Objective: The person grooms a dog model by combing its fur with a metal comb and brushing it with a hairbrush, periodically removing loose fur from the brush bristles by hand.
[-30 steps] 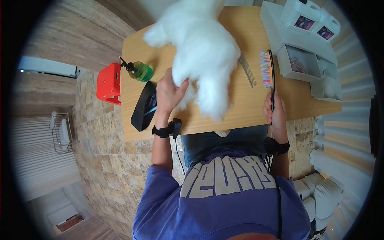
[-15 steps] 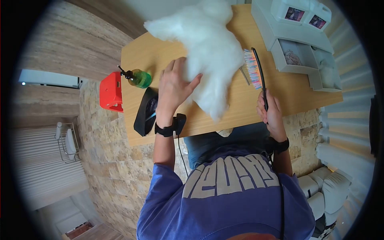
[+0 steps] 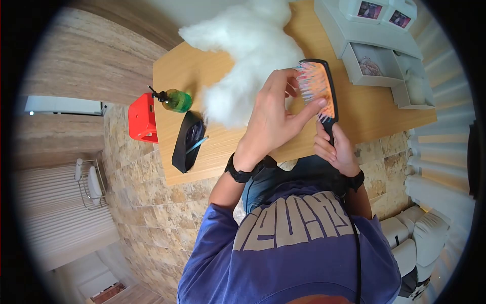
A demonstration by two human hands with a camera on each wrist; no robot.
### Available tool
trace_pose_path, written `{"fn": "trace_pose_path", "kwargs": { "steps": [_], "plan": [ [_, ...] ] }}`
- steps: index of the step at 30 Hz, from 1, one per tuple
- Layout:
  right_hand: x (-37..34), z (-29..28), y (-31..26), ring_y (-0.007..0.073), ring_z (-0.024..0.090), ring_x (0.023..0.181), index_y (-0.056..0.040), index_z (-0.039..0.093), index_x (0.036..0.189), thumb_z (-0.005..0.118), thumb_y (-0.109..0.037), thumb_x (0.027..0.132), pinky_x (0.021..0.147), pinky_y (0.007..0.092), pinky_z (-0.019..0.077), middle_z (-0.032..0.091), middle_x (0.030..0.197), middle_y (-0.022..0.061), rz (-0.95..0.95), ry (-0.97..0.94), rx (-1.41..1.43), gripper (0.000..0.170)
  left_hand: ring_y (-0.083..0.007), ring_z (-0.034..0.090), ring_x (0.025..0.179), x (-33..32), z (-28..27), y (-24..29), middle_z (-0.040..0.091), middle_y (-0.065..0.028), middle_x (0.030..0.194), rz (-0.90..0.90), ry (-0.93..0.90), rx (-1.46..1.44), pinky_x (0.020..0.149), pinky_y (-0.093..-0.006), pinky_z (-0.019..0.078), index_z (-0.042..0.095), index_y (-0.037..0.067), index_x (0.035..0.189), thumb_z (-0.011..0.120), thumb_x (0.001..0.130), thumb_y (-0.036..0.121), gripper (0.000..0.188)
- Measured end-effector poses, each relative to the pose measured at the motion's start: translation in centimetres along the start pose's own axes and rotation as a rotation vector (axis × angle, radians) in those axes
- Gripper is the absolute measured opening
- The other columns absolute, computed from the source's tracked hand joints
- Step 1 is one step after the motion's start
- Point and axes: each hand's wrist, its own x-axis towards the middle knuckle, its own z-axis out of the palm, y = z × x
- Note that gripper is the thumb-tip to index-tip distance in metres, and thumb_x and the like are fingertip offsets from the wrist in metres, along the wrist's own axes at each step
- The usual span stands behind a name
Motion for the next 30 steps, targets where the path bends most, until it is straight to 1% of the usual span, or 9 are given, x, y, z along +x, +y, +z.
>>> {"fn": "trace_pose_path", "kwargs": {
  "steps": [1, 4, 8, 10, 13, 17, 19, 22, 30],
  "plan": [
    [0.1, 0.1, 0.2, 0.0068, 0.028, 0.037, -0.0118, 0.040, 0.079, 0.030, -0.034, 0.109, 0.037, 0.0223, 0.0253, 0.031, 0.050, -0.0039, -0.004, 0.004, 0.006, 0.039, -0.0195, 0.063, 0.076, 0.2, 0.3, -0.3, 0.065, -0.0133, 0.090, 0.020, 0.004, 0.012, 0.067, -0.0308, 0.0530, 0.062, -0.004, 0.109, 0.086, 0.077, 0.025, 0.049],
    [0.4, -0.6, 1.0, 0.0075, 0.040, 0.054, -0.0045, 0.049, 0.089, 0.040, -0.031, 0.108, 0.051, 0.0255, 0.0318, 0.042, 0.066, -0.0011, -0.211, 0.436, -0.578, 0.034, -0.0198, 0.063, 0.072, 0.1, 1.2, -1.1, 0.064, -0.0153, 0.087, -0.005, 0.001, -0.013, 0.062, -0.0307, 0.0523, 0.062, -0.006, 0.105, 0.085, 0.079, 0.026, 0.047],
    [0.2, -3.0, 1.6, 0.0121, 0.044, 0.055, -0.0021, 0.053, 0.093, 0.044, -0.030, 0.107, 0.053, 0.0289, 0.0354, 0.048, 0.068, 0.0029, -0.161, 0.447, -0.594, 0.032, -0.0132, 0.068, 0.068, -0.1, 1.1, -1.3, 0.071, -0.0086, 0.076, -0.192, -0.046, -0.163, 0.064, -0.0253, 0.0527, 0.066, -0.005, 0.094, 0.077, 0.088, 0.016, 0.024],
    [0.2, -4.2, 2.9, 0.0172, 0.046, 0.055, -0.0007, 0.054, 0.091, 0.045, -0.028, 0.107, 0.054, 0.0323, 0.0380, 0.049, 0.068, 0.0066, -0.395, 0.543, -1.470, 0.032, -0.0120, 0.067, 0.067, -0.3, 0.9, -2.6, 0.071, -0.0087, 0.076, -0.232, -0.083, -0.177, 0.062, -0.0248, 0.0523, 0.067, -0.005, 0.093, 0.074, 0.091, 0.013, 0.020],
    [0.2, -3.2, 2.4, 0.0219, 0.048, 0.055, 0.0012, 0.055, 0.091, 0.048, -0.026, 0.106, 0.056, 0.0366, 0.0405, 0.048, 0.066, 0.0098, -0.276, 0.569, -1.004, 0.032, -0.0103, 0.067, 0.065, -0.7, 0.8, -3.0, 0.071, -0.0086, 0.076, -0.277, -0.085, -0.165, 0.059, -0.0242, 0.0516, 0.067, -0.005, 0.093, 0.068, 0.094, 0.009, 0.015],
    [0.3, -2.3, 1.6, 0.0177, 0.045, 0.053, 0.0001, 0.054, 0.089, 0.046, -0.029, 0.107, 0.054, 0.0323, 0.0380, 0.045, 0.063, 0.0058, -0.155, 0.626, -0.948, 0.035, -0.0103, 0.065, 0.062, -0.8, 0.6, -3.5, 0.069, -0.0075, 0.074, -0.273, -0.030, -0.158, 0.055, -0.0235, 0.0499, 0.066, -0.005, 0.093, 0.062, 0.098, 0.009, 0.015],
    [0.1, -1.6, 1.0, 0.0115, 0.036, 0.045, -0.0045, 0.050, 0.081, 0.039, -0.034, 0.109, 0.045, 0.0263, 0.0318, 0.038, 0.057, 0.0000, -0.122, 0.453, -0.430, 0.042, -0.0107, 0.065, 0.061, -0.8, 0.3, -3.3, 0.068, -0.0073, 0.074, -0.286, 0.001, -0.169, 0.055, -0.0235, 0.0496, 0.066, -0.005, 0.094, 0.061, 0.099, 0.009, 0.015],
    [-0.2, -1.1, 0.3, 0.0057, 0.026, 0.039, -0.0099, 0.042, 0.076, 0.032, -0.039, 0.109, 0.037, 0.0216, 0.0228, 0.031, 0.053, -0.0052, -0.095, 0.356, -0.339, 0.045, -0.0117, 0.063, 0.060, -0.8, 0.0, -3.5, 0.066, -0.0074, 0.074, -0.292, 0.063, -0.244, 0.054, -0.0237, 0.0488, 0.064, -0.004, 0.096, 0.060, 0.100, 0.010, 0.014],
    [-1.1, -1.9, -0.4, 0.0051, 0.024, 0.033, -0.0120, 0.039, 0.077, 0.030, -0.037, 0.109, 0.033, 0.0211, 0.0217, 0.027, 0.047, -0.0060, -0.015, 0.225, -0.039, 0.041, -0.0153, 0.060, 0.060, -1.4, -1.3, -4.0, 0.062, -0.0093, 0.077, -0.185, 0.350, -0.432, 0.054, -0.0260, 0.0470, 0.060, -0.003, 0.100, 0.056, 0.102, 0.008, 0.012]
  ]
}}
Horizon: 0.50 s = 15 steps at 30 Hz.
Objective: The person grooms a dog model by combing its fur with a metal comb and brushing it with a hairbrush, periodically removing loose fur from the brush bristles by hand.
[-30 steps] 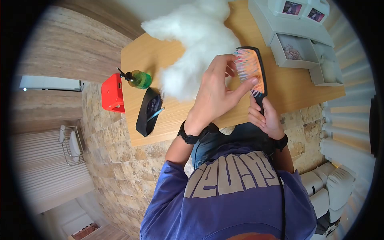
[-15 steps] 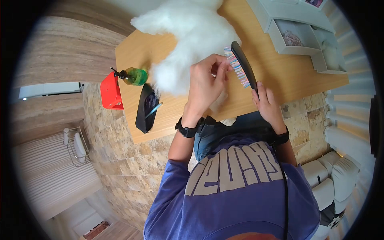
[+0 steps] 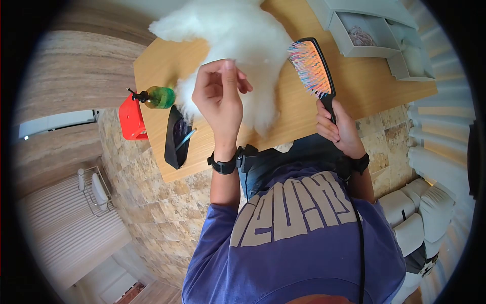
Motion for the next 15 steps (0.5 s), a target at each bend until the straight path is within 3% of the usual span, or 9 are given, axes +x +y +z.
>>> {"fn": "trace_pose_path", "kwargs": {
  "steps": [5, 8, 11, 13, 14, 15],
  "plan": [
    [0.1, 0.4, 0.2, 0.0057, 0.024, 0.033, -0.0122, 0.039, 0.077, 0.029, -0.036, 0.109, 0.033, 0.0210, 0.0218, 0.027, 0.046, -0.0059, 0.069, -0.042, 0.075, 0.041, -0.0150, 0.061, 0.062, -0.4, 0.6, -0.5, 0.063, -0.0096, 0.078, 0.015, 0.013, -0.009, 0.056, -0.0259, 0.0477, 0.061, -0.004, 0.100, 0.056, 0.101, 0.005, 0.010],
    [0.2, 0.8, 0.5, 0.0055, 0.024, 0.034, -0.0122, 0.039, 0.077, 0.028, -0.036, 0.109, 0.033, 0.0209, 0.0216, 0.028, 0.047, -0.0055, 0.061, -0.065, 0.042, 0.041, -0.0147, 0.064, 0.069, -0.9, 1.3, -0.5, 0.066, -0.0098, 0.081, -0.023, -0.146, -0.030, 0.062, -0.0256, 0.0503, 0.064, -0.006, 0.105, 0.059, 0.099, 0.004, 0.012],
    [0.5, 1.7, 1.0, 0.0042, 0.024, 0.034, -0.0127, 0.040, 0.077, 0.030, -0.036, 0.109, 0.034, 0.0202, 0.0190, 0.030, 0.049, -0.0059, -0.007, 0.017, -0.161, 0.041, -0.0140, 0.065, 0.072, -1.0, 2.3, -0.4, 0.066, -0.0085, 0.082, -0.035, -0.241, 0.016, 0.067, -0.0255, 0.0522, 0.064, -0.006, 0.111, 0.060, 0.099, 0.004, 0.016],
    [0.8, 1.8, 1.2, 0.0132, 0.038, 0.037, -0.0058, 0.046, 0.076, 0.034, -0.034, 0.108, 0.038, 0.0268, 0.0291, 0.039, 0.051, 0.0019, -0.100, 0.097, -0.381, 0.044, -0.0131, 0.065, 0.075, -1.3, 2.8, -0.5, 0.067, -0.0078, 0.084, -0.031, -0.257, -0.012, 0.072, -0.0251, 0.0530, 0.065, -0.005, 0.115, 0.062, 0.097, 0.004, 0.020],
    [1.0, 1.8, 1.8, 0.0132, 0.038, 0.037, -0.0058, 0.046, 0.076, 0.034, -0.034, 0.108, 0.038, 0.0268, 0.0291, 0.039, 0.051, 0.0019, -0.098, 0.095, -0.380, 0.044, -0.0121, 0.064, 0.074, -1.5, 3.2, -0.4, 0.067, -0.0076, 0.086, 0.020, -0.260, 0.021, 0.071, -0.0252, 0.0529, 0.066, -0.005, 0.110, 0.065, 0.095, 0.003, 0.017],
    [1.2, 1.8, 2.7, 0.0198, 0.044, 0.042, -0.0013, 0.050, 0.079, 0.037, -0.032, 0.108, 0.043, 0.0313, 0.0346, 0.044, 0.053, 0.0067, -0.437, 0.301, -0.957, 0.045, -0.0111, 0.064, 0.073, -1.6, 3.3, -0.3, 0.067, -0.0073, 0.089, 0.071, -0.264, 0.054, 0.071, -0.0253, 0.0528, 0.067, -0.006, 0.105, 0.068, 0.093, 0.002, 0.015]
  ]
}}
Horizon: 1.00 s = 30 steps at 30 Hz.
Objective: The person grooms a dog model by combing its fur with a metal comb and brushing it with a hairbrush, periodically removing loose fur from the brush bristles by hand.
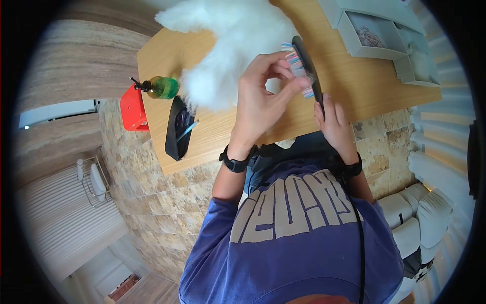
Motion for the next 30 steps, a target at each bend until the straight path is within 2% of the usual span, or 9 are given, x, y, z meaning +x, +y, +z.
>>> {"fn": "trace_pose_path", "kwargs": {
  "steps": [1, 5, 7, 11, 13, 14, 16, 22, 30],
  "plan": [
    [-0.2, 0.4, 0.2, 0.0265, 0.051, 0.047, 0.0031, 0.054, 0.081, 0.039, -0.030, 0.108, 0.049, 0.0358, 0.0402, 0.048, 0.055, 0.0115, -0.319, 0.239, -0.576, 0.045, -0.0111, 0.064, 0.073, -0.1, -0.1, -0.3, 0.067, -0.0073, 0.089, -0.001, 0.000, 0.000, 0.071, -0.0253, 0.0528, 0.067, -0.006, 0.105, 0.068, 0.093, 0.002, 0.015],
    [-0.1, 0.0, -0.3, 0.0354, 0.053, 0.056, 0.0075, 0.056, 0.087, 0.042, -0.026, 0.107, 0.060, 0.0414, 0.0450, 0.051, 0.061, 0.0181, -0.236, 0.146, -0.337, 0.042, -0.0120, 0.064, 0.070, -0.3, -1.7, -1.0, 0.067, -0.0087, 0.089, -0.136, 0.044, -0.071, 0.067, -0.0249, 0.0516, 0.069, -0.006, 0.096, 0.069, 0.092, 0.001, 0.008],
    [-0.3, -0.2, -0.5, 0.0270, 0.049, 0.053, 0.0078, 0.058, 0.090, 0.044, -0.027, 0.107, 0.061, 0.0384, 0.0460, 0.050, 0.061, 0.0157, -0.119, 0.078, -0.248, 0.041, -0.0123, 0.063, 0.069, -0.2, -2.0, -1.0, 0.067, -0.0091, 0.089, -0.180, 0.011, -0.075, 0.066, -0.0247, 0.0512, 0.069, -0.006, 0.094, 0.068, 0.092, 0.000, 0.006],
    [-0.5, -0.2, -0.6, 0.0192, 0.043, 0.053, 0.0074, 0.059, 0.089, 0.045, -0.029, 0.107, 0.061, 0.0354, 0.0461, 0.047, 0.060, 0.0089, -0.011, 0.047, -0.177, 0.043, -0.0127, 0.064, 0.068, -0.4, -2.1, -0.9, 0.067, -0.0093, 0.088, -0.113, 0.011, -0.036, 0.064, -0.0246, 0.0511, 0.069, -0.006, 0.093, 0.065, 0.093, -0.002, 0.005],
    [-0.7, -0.2, -0.1, 0.0114, 0.036, 0.055, 0.0049, 0.058, 0.091, 0.044, -0.031, 0.108, 0.059, 0.0278, 0.0439, 0.041, 0.059, 0.0010, 0.152, 0.012, 0.146, 0.042, -0.0131, 0.065, 0.068, -0.6, -2.0, -0.9, 0.067, -0.0095, 0.088, -0.076, 0.013, -0.060, 0.064, -0.0249, 0.0512, 0.069, -0.006, 0.094, 0.064, 0.094, -0.002, 0.006],
    [-0.7, -0.2, -0.2, 0.0114, 0.036, 0.055, 0.0049, 0.058, 0.091, 0.044, -0.031, 0.108, 0.059, 0.0278, 0.0439, 0.041, 0.059, 0.0010, 0.153, 0.017, 0.146, 0.042, -0.0138, 0.065, 0.068, -0.9, -2.0, -1.0, 0.067, -0.0096, 0.088, -0.055, 0.057, -0.113, 0.063, -0.0254, 0.0511, 0.068, -0.006, 0.095, 0.063, 0.095, -0.002, 0.006],
    [-0.6, -0.3, -0.4, 0.0081, 0.030, 0.048, -0.0013, 0.052, 0.087, 0.039, -0.034, 0.109, 0.049, 0.0210, 0.0371, 0.033, 0.057, -0.0036, 0.235, -0.057, 0.528, 0.041, -0.0144, 0.065, 0.067, -1.2, -2.2, -1.0, 0.067, -0.0096, 0.088, -0.037, 0.095, -0.168, 0.062, -0.0259, 0.0510, 0.067, -0.006, 0.096, 0.062, 0.096, -0.001, 0.007],
    [0.0, -2.8, -0.6, 0.0053, 0.024, 0.033, -0.0120, 0.039, 0.078, 0.029, -0.038, 0.109, 0.032, 0.0215, 0.0202, 0.028, 0.050, -0.0056, 0.376, -0.306, 1.000, 0.042, -0.0157, 0.064, 0.062, -1.2, -3.3, -1.1, 0.064, -0.0081, 0.079, -0.033, 0.212, -0.177, 0.057, -0.0265, 0.0488, 0.061, -0.003, 0.098, 0.058, 0.099, 0.002, 0.006],
    [-0.1, -3.7, 0.0, 0.0064, 0.025, 0.032, -0.0136, 0.039, 0.077, 0.029, -0.041, 0.109, 0.033, 0.0206, 0.0212, 0.029, 0.044, -0.0061, 0.468, -0.533, 1.373, 0.044, -0.0164, 0.060, 0.055, -1.3, -3.5, -0.6, 0.060, -0.0099, 0.075, 0.025, 0.180, -0.314, 0.050, -0.0271, 0.0477, 0.053, 0.001, 0.101, 0.053, 0.102, 0.005, 0.005]
  ]
}}
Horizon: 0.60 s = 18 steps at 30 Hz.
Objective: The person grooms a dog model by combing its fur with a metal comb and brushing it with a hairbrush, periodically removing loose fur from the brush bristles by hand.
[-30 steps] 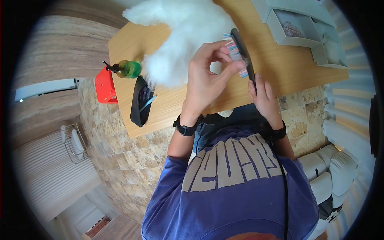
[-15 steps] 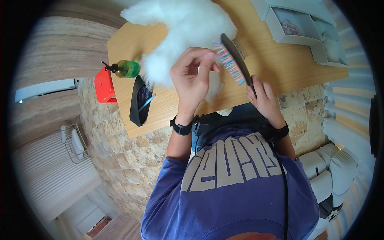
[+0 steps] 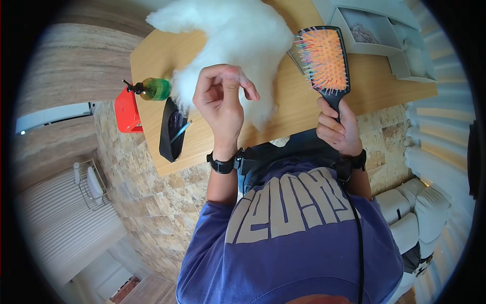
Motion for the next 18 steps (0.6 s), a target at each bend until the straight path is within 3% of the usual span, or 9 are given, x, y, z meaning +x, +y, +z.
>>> {"fn": "trace_pose_path", "kwargs": {
  "steps": [6, 12, 16, 18],
  "plan": [
    [-0.2, -0.6, -0.5, 0.0060, 0.026, 0.029, -0.0150, 0.038, 0.076, 0.030, -0.042, 0.109, 0.030, 0.0205, 0.0211, 0.033, 0.042, -0.0058, -0.064, -0.156, 0.121, 0.043, -0.0171, 0.053, 0.048, 0.0, -0.8, 0.7, 0.053, -0.0091, 0.072, 0.041, 0.029, -0.109, 0.044, -0.0282, 0.0457, 0.046, 0.002, 0.103, 0.047, 0.106, 0.012, 0.011],
    [-0.4, -1.1, -0.6, 0.0049, 0.026, 0.028, -0.0149, 0.038, 0.075, 0.032, -0.044, 0.109, 0.029, 0.0194, 0.0211, 0.034, 0.041, -0.0059, -0.067, -0.232, 0.148, 0.044, -0.0170, 0.052, 0.051, -0.1, -0.5, 0.6, 0.047, -0.0077, 0.071, 0.030, -0.112, -0.326, 0.042, -0.0299, 0.0449, 0.044, 0.003, 0.099, 0.047, 0.107, 0.020, 0.019],
    [-0.3, -0.9, -0.1, 0.0044, 0.025, 0.028, -0.0146, 0.038, 0.075, 0.032, -0.045, 0.108, 0.030, 0.0192, 0.0200, 0.033, 0.041, -0.0063, 0.002, -0.242, 0.113, 0.046, -0.0165, 0.054, 0.054, -0.2, 0.2, 0.3, 0.050, -0.0075, 0.071, -0.048, -0.099, -0.260, 0.047, -0.0284, 0.0464, 0.047, 0.002, 0.098, 0.048, 0.106, 0.014, 0.015],
    [-0.4, -1.1, 0.3, 0.0045, 0.025, 0.028, -0.0145, 0.038, 0.075, 0.031, -0.045, 0.108, 0.030, 0.0192, 0.0194, 0.032, 0.041, -0.0063, 0.026, -0.234, 0.113, 0.046, -0.0146, 0.057, 0.059, -0.2, 0.4, 0.1, 0.055, -0.0069, 0.072, -0.036, -0.203, -0.012, 0.053, -0.0260, 0.0471, 0.052, -0.001, 0.096, 0.049, 0.104, 0.007, 0.011]
  ]
}}
